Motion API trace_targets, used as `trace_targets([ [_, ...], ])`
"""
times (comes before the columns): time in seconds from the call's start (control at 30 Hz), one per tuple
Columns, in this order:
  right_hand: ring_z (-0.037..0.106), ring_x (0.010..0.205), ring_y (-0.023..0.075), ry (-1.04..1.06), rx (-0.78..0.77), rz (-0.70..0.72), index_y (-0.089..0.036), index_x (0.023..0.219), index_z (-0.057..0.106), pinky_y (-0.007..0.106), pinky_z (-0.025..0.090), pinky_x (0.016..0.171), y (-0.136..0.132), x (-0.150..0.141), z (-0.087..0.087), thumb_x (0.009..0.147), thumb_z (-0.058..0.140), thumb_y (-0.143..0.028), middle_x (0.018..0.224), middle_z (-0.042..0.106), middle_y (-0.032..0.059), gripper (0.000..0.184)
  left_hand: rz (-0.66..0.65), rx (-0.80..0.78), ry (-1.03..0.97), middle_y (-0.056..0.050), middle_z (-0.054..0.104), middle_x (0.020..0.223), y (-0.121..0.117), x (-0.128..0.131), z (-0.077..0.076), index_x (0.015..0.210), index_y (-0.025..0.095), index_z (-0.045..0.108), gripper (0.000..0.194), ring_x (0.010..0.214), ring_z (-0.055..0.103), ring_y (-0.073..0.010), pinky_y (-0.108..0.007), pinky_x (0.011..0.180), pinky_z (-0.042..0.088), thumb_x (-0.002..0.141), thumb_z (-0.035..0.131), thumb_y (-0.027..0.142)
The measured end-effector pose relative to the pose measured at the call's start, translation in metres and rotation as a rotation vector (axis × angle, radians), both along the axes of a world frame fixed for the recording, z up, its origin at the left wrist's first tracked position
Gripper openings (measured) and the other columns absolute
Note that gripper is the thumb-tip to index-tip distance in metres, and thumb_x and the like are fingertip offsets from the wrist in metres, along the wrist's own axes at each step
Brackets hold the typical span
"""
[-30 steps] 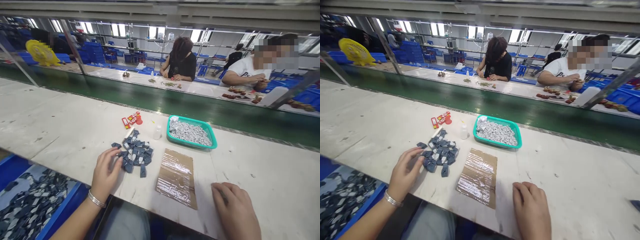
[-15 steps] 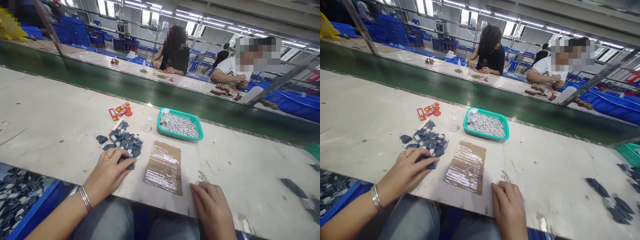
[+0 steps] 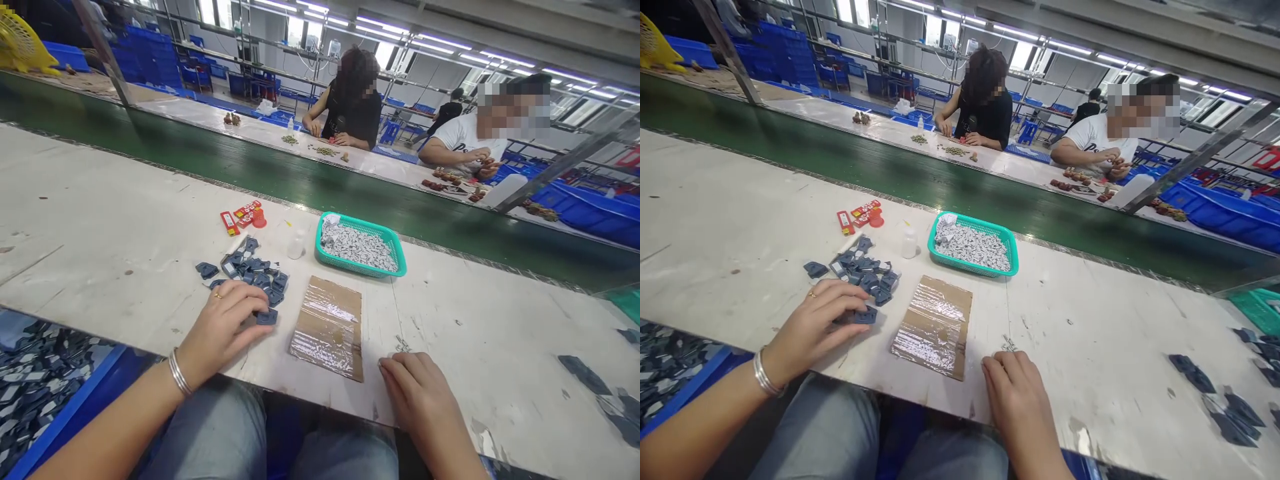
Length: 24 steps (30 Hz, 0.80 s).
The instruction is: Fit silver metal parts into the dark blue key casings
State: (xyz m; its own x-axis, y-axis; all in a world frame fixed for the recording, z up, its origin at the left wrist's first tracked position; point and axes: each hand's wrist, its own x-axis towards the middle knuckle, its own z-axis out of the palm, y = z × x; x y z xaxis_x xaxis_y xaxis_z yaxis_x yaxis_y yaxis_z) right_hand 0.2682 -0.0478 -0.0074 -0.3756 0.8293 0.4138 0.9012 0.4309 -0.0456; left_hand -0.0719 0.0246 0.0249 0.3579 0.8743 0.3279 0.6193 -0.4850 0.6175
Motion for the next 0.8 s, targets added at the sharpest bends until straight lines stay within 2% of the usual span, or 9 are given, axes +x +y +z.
trace_targets([
  [0.07, 0.051, 0.077, 0.0189, 0.010, 0.007, 0.010, -0.018, 0.093, 0.060, 0.035, 0.044, 0.068, 0.001, 0.001, 0.000, 0.090, 0.048, -0.025, 0.085, 0.058, 0.0068, 0.015, 0.017, -0.073, -0.117, -0.006, 0.065, 0.103, -0.010, 0.004, 0.003, 0.088, 0.023, 0.063, 0.014, 0.105, 0.050, -0.0251, -0.042, 0.095, 0.035, 0.078, 0.065, 0.032],
  [0.13, 0.051, 0.079, 0.0192, 0.015, 0.015, 0.016, -0.018, 0.095, 0.060, 0.035, 0.044, 0.070, 0.000, 0.002, 0.000, 0.090, 0.049, -0.027, 0.087, 0.058, 0.0071, 0.015, 0.051, -0.189, -0.227, -0.006, 0.065, 0.101, -0.021, 0.009, 0.006, 0.093, 0.023, 0.061, 0.016, 0.101, 0.055, -0.0241, -0.039, 0.090, 0.042, 0.081, 0.061, 0.034],
  [0.23, 0.051, 0.078, 0.0190, 0.014, 0.033, 0.026, -0.017, 0.093, 0.060, 0.035, 0.045, 0.070, -0.002, 0.002, -0.001, 0.090, 0.049, -0.023, 0.086, 0.058, 0.0072, 0.014, 0.078, -0.396, -0.368, -0.006, 0.066, 0.090, -0.038, 0.022, 0.011, 0.105, 0.022, 0.053, 0.021, 0.072, 0.064, -0.0184, -0.034, 0.068, 0.052, 0.091, 0.045, 0.036],
  [0.3, 0.051, 0.077, 0.0191, -0.001, 0.055, 0.044, -0.017, 0.094, 0.061, 0.035, 0.045, 0.070, -0.002, 0.001, -0.002, 0.090, 0.049, -0.021, 0.086, 0.059, 0.0074, 0.014, 0.060, -0.616, -0.587, -0.004, 0.065, 0.081, -0.046, 0.031, 0.014, 0.110, 0.022, 0.047, 0.023, 0.058, 0.062, -0.0150, -0.030, 0.056, 0.053, 0.094, 0.037, 0.036],
  [0.33, 0.052, 0.077, 0.0193, -0.007, 0.062, 0.049, -0.017, 0.095, 0.061, 0.036, 0.045, 0.070, -0.002, 0.001, -0.002, 0.089, 0.049, -0.021, 0.086, 0.059, 0.0075, 0.014, 0.052, -0.742, -0.742, -0.004, 0.065, 0.078, -0.049, 0.035, 0.015, 0.110, 0.022, 0.047, 0.022, 0.058, 0.062, -0.0146, -0.028, 0.053, 0.053, 0.094, 0.037, 0.035],
  [0.4, 0.052, 0.078, 0.0194, 0.001, 0.058, 0.055, -0.018, 0.096, 0.061, 0.036, 0.045, 0.070, 0.000, 0.001, -0.002, 0.090, 0.049, -0.022, 0.087, 0.060, 0.0073, 0.015, 0.045, -0.957, -1.063, -0.003, 0.062, 0.075, -0.054, 0.043, 0.018, 0.105, 0.022, 0.050, 0.019, 0.064, 0.062, -0.0159, -0.026, 0.052, 0.052, 0.092, 0.043, 0.033],
  [0.47, 0.053, 0.078, 0.0191, 0.045, 0.047, 0.044, -0.019, 0.096, 0.061, 0.035, 0.047, 0.071, 0.001, 0.001, -0.003, 0.090, 0.049, -0.025, 0.087, 0.060, 0.0069, 0.014, 0.036, -1.050, -1.251, -0.003, 0.060, 0.076, -0.057, 0.047, 0.019, 0.103, 0.021, 0.054, 0.016, 0.070, 0.061, -0.0167, -0.024, 0.052, 0.051, 0.090, 0.048, 0.030],
  [0.57, 0.055, 0.079, 0.0187, 0.120, 0.022, 0.005, -0.020, 0.095, 0.060, 0.034, 0.049, 0.070, 0.002, 0.000, -0.001, 0.089, 0.050, -0.028, 0.085, 0.060, 0.0058, 0.014, -0.004, -1.088, -1.327, -0.003, 0.059, 0.081, -0.062, 0.050, 0.019, 0.105, 0.022, 0.055, 0.017, 0.071, 0.059, -0.0151, -0.023, 0.053, 0.050, 0.088, 0.052, 0.027],
  [0.8, 0.057, 0.079, 0.0178, 0.171, -0.135, -0.012, -0.022, 0.090, 0.060, 0.032, 0.051, 0.067, -0.006, -0.003, 0.011, 0.090, 0.048, -0.025, 0.084, 0.061, 0.0041, 0.012, 0.007, -1.118, -1.220, -0.002, 0.057, 0.086, -0.068, 0.048, 0.008, 0.106, 0.025, 0.055, 0.023, 0.074, 0.057, -0.0150, -0.022, 0.053, 0.049, 0.084, 0.060, 0.020],
])
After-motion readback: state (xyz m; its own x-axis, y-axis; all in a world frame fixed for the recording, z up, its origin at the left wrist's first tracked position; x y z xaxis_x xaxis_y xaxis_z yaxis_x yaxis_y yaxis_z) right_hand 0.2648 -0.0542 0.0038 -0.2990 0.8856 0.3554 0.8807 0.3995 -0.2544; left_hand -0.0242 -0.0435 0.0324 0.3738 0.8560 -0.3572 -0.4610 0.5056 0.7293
